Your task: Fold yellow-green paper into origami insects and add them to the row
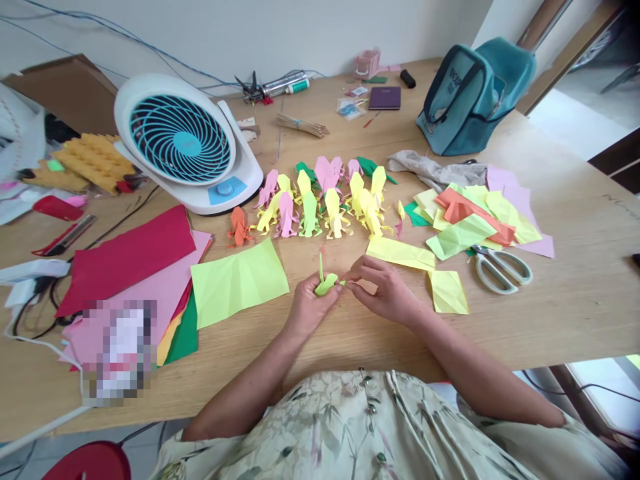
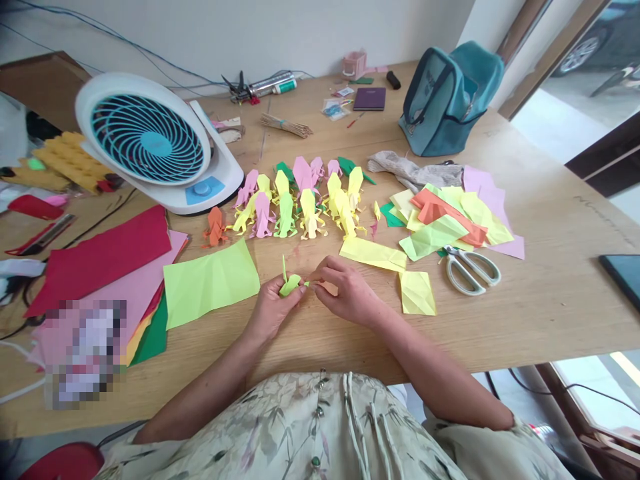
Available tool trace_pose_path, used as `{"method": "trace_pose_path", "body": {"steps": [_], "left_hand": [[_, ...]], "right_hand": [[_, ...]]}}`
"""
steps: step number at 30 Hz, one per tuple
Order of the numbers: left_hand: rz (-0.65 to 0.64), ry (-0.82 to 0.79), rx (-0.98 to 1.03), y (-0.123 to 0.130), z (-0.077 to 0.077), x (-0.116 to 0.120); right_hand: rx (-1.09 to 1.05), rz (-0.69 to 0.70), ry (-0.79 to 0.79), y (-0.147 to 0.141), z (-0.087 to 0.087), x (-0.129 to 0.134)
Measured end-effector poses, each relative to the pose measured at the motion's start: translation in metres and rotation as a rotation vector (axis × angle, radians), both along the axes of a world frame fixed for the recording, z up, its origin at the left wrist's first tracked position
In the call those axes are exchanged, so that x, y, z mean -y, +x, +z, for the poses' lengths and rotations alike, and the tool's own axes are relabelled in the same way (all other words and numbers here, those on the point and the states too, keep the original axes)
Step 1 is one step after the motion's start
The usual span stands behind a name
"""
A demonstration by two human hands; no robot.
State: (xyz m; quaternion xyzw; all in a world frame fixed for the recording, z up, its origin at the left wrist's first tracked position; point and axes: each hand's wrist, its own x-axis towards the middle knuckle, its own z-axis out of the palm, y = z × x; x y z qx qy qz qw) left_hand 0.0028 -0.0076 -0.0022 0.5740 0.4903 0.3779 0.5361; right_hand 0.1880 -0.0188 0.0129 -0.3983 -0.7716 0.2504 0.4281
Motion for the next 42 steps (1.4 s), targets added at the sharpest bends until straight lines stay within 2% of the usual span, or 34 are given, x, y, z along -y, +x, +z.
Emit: {"method": "trace_pose_path", "body": {"steps": [9,13,16,21,24,28,30,34,38,42], "left_hand": [[0.044,0.345,-0.205,0.003,0.01,0.006],[0.037,0.406,-0.225,0.004,0.01,0.008],[-0.003,0.44,-0.174,0.003,0.007,0.006],[0.043,0.368,-0.139,0.0,0.003,0.002],[0.041,0.32,-0.136,0.0,0.005,0.001],[0.032,0.178,-0.107,-0.002,0.006,-0.001],[0.023,0.058,-0.03,-0.003,0.005,-0.002],[-0.003,-0.145,0.164,-0.003,0.007,-0.004],[-0.01,-0.216,0.217,0.0,0.017,-0.003],[0.012,-0.242,0.196,0.003,0.024,-0.002]], "right_hand": [[-0.011,-0.11,0.02,-0.011,0.0,0.004],[0.047,-0.13,0.004,-0.012,0.001,0.005],[-0.012,-0.114,-0.083,-0.009,0.0,0.004],[-0.16,-0.094,-0.274,-0.008,-0.002,0.002],[-0.181,-0.139,-0.322,-0.009,-0.004,0.002],[-0.185,-0.085,-0.364,-0.007,-0.004,0.001],[-0.177,-0.045,-0.309,-0.003,-0.003,0.0],[-0.03,0.041,0.023,0.003,0.0,-0.002],[0.116,0.089,0.261,0.006,0.001,-0.003],[0.182,0.083,0.367,0.008,0.0,-0.003]]}}
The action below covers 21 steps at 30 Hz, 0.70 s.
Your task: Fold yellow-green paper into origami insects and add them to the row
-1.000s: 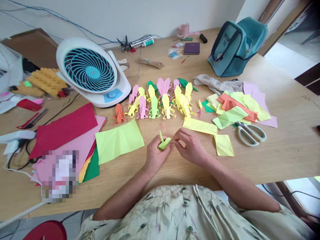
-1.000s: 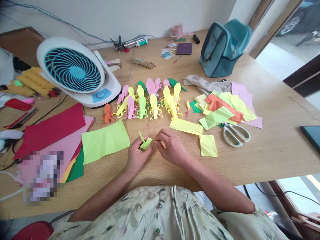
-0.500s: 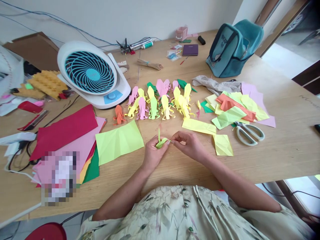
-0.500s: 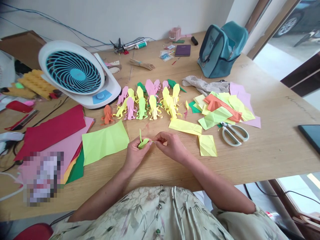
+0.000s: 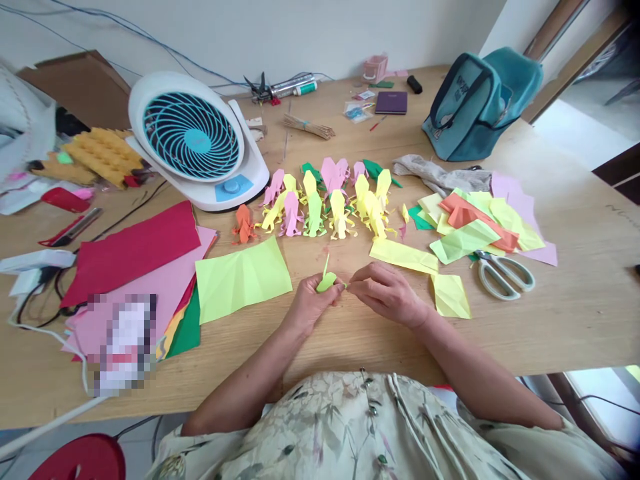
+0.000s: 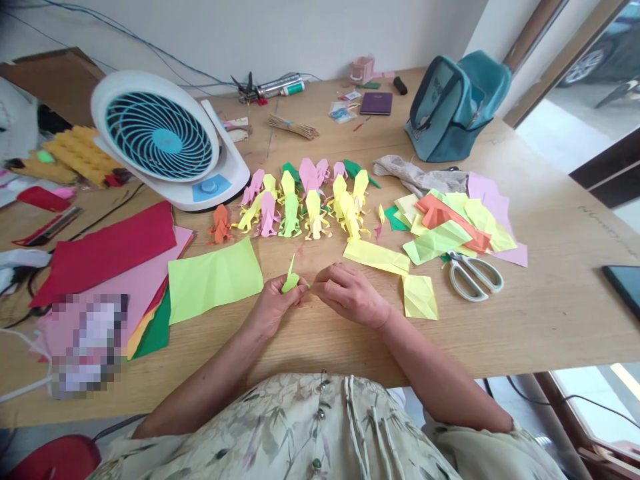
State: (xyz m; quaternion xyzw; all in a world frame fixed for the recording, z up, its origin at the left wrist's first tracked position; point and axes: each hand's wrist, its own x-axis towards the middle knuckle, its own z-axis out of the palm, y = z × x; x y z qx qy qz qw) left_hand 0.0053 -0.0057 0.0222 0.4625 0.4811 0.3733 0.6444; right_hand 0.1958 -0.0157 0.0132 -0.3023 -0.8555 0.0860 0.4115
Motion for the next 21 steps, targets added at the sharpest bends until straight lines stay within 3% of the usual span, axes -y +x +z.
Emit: {"method": "trace_pose_path", "body": {"steps": [5,14,21], "left_hand": [[0.04,0.014,-0.047,0.001,-0.006,0.001],[0.013,0.32,-0.242,-0.003,-0.015,0.004],[0.0,0.468,-0.334,-0.002,-0.014,0.006]], "right_hand": [[-0.066,-0.014,-0.128,-0.003,0.0,0.002],[-0.515,-0.102,-0.847,-0.02,-0.012,0.005],[-0.746,0.012,-1.014,-0.023,-0.015,0.0]]}}
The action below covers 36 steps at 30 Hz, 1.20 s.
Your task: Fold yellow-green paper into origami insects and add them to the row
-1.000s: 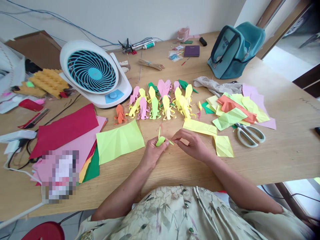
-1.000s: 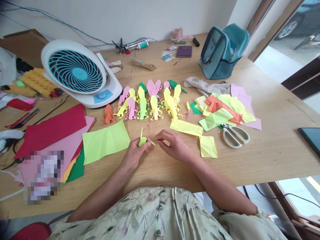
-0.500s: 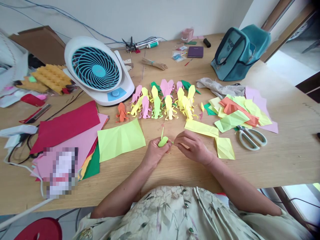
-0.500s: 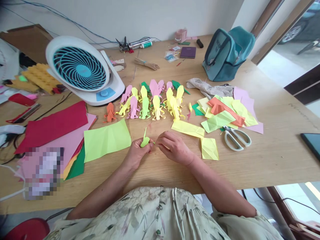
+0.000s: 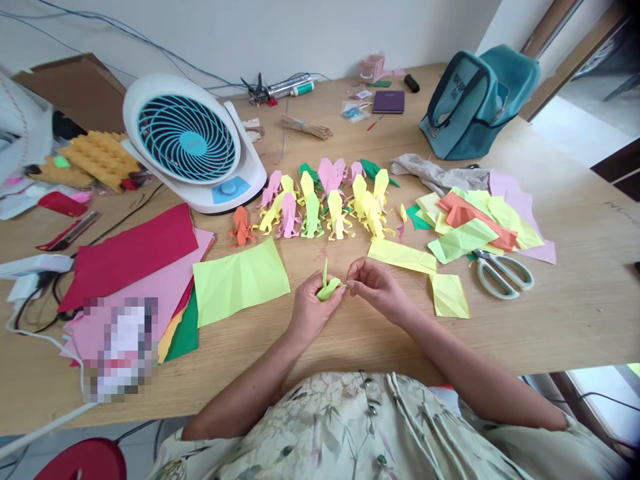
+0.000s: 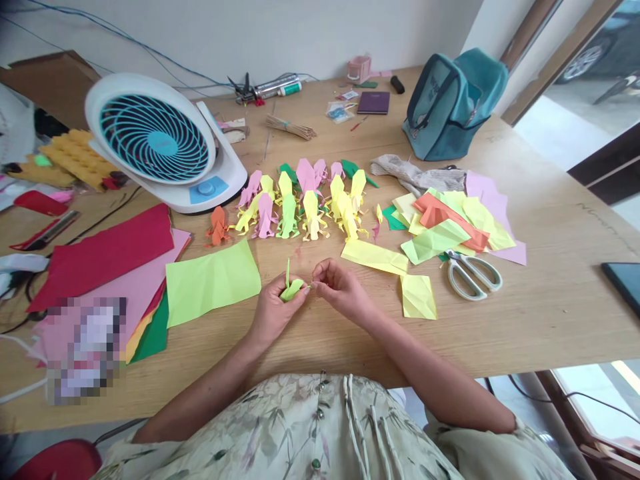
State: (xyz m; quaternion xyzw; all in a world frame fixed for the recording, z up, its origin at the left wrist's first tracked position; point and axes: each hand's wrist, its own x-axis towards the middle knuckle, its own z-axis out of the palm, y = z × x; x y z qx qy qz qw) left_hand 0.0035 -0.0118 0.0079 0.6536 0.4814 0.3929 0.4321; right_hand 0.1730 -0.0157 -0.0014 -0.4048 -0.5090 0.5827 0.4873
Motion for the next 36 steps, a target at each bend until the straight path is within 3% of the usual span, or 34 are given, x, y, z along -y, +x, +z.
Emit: {"method": "trace_pose_path", "body": {"steps": [12,20,26,36], "left_hand": [[-0.043,0.028,-0.032,0.004,0.001,0.005],[-0.013,-0.001,0.014,0.003,0.001,0.003],[0.008,-0.025,0.018,0.001,0.001,0.001],[0.004,-0.095,0.124,0.004,-0.002,0.003]], "right_hand": [[0.05,0.056,0.101,-0.004,-0.001,0.004],[0.127,-0.043,0.22,-0.007,-0.007,0.006],[0.165,-0.012,0.186,-0.01,-0.001,0.007],[0.041,-0.026,0.175,-0.016,0.0,0.005]]}}
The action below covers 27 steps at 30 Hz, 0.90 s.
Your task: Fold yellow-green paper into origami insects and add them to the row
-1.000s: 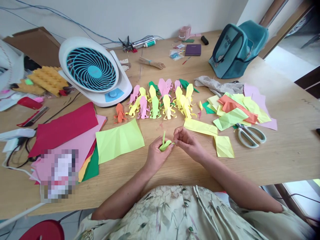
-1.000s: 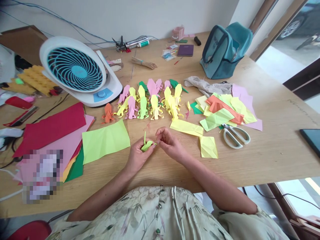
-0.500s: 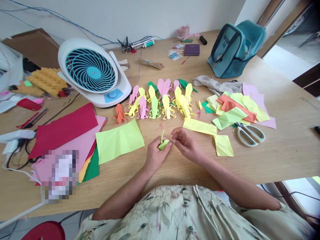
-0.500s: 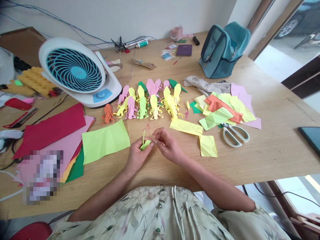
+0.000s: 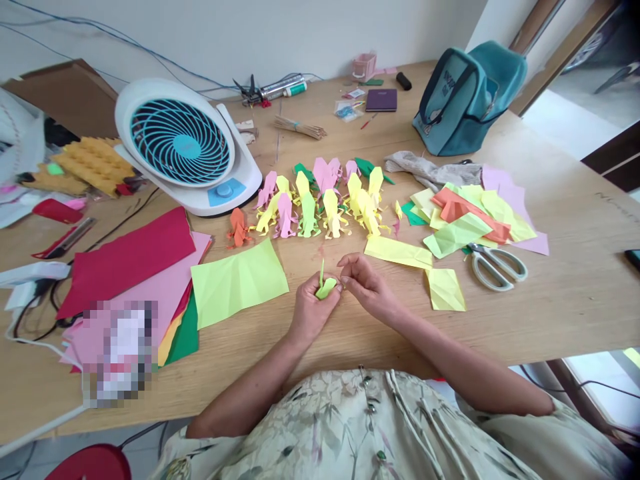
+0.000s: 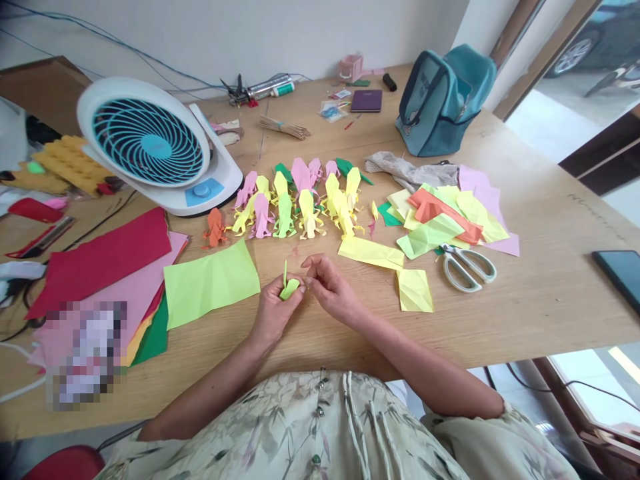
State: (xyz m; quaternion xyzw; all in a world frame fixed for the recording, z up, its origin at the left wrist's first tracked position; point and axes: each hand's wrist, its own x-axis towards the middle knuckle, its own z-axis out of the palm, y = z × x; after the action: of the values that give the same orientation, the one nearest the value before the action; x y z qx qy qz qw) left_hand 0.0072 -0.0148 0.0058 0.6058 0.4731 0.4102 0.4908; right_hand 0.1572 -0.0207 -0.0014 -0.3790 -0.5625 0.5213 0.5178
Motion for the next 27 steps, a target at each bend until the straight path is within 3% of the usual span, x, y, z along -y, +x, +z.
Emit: {"method": "trace_pose_path", "body": {"steps": [13,18,23,27], "left_hand": [[-0.044,-0.179,0.124,-0.002,-0.004,-0.003],[-0.089,-0.278,0.287,-0.004,-0.002,-0.004],[-0.008,-0.348,0.417,-0.001,-0.003,-0.005],[0.087,-0.263,0.422,0.001,-0.003,-0.008]], "right_hand": [[0.024,-0.144,0.023,-0.007,-0.002,-0.001],[0.005,-0.2,-0.017,0.004,-0.005,-0.007],[0.017,-0.252,-0.079,0.01,-0.003,-0.008],[0.026,-0.131,-0.128,0.005,-0.004,-0.004]]}}
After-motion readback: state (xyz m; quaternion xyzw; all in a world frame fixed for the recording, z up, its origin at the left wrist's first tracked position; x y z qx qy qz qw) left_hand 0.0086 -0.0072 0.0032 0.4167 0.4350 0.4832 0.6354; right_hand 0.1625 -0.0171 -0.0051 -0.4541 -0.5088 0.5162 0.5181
